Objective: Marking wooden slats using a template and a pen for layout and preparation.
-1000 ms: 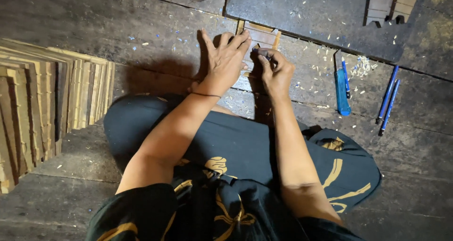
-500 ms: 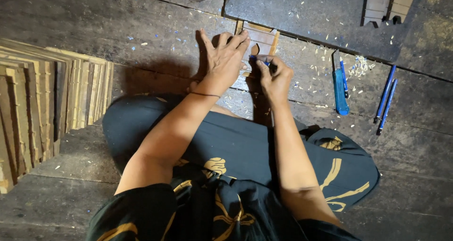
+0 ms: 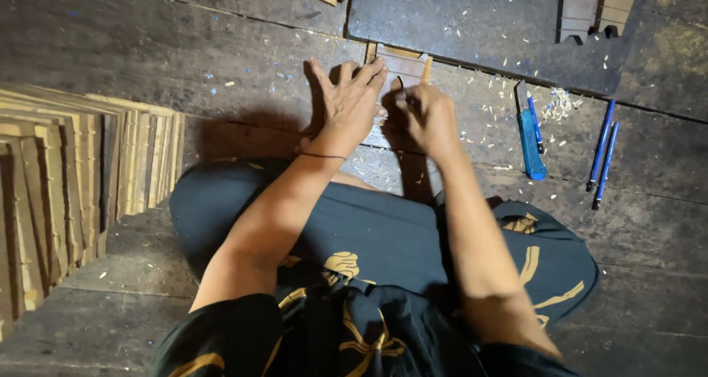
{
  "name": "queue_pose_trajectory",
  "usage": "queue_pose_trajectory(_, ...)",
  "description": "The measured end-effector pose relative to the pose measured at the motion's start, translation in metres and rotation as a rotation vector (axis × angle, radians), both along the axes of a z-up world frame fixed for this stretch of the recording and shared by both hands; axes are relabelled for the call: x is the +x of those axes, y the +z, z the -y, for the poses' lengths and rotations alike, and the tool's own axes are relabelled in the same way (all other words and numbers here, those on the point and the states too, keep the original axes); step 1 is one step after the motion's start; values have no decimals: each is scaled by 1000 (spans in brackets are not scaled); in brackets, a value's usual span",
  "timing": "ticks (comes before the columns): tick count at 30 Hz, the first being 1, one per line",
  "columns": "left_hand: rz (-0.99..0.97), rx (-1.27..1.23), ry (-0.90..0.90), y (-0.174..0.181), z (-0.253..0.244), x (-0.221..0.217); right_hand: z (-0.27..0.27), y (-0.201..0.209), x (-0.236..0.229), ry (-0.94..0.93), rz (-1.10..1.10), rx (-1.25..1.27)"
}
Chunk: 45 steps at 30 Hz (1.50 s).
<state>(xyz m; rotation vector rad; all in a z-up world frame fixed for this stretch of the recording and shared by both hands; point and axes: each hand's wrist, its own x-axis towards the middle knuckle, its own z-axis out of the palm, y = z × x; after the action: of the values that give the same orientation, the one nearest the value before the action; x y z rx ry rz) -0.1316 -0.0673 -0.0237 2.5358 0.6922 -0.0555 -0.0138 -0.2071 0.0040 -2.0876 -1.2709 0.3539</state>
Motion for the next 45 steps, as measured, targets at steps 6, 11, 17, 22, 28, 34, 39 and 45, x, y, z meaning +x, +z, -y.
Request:
queue_pose_trajectory(6,17,23,-14,14,-3,-4,0,5,-52,-49,336,279)
queue_pose_trajectory(11,-9,39,-11,13,-2,-5,-10,-4,-49,-45,533,282)
queue_pose_trajectory(17,-30,53,-7,8,-2,-5,-19,-7,-45,-29,695,241)
queue_pose_trajectory(22,-52,42,-29,14,-3,-6,-22,-7,-49,-46,787,168)
queue_pose_trajectory(28,38,70,-44,16,-4,-10,-35,-19,-56,-117,840,72)
queue_pose_trajectory(34,-28,51,-63,13,-7,-10,-54,-26,-64,-226,951,-6)
queue_pose_trajectory(39,47,54,-74,9,-10,-12,-64,-43,-65,-297,966,-80)
queue_pose_trajectory(45,248,16,-61,-21,-14,-15,-76,-46,-73,-329,823,-233)
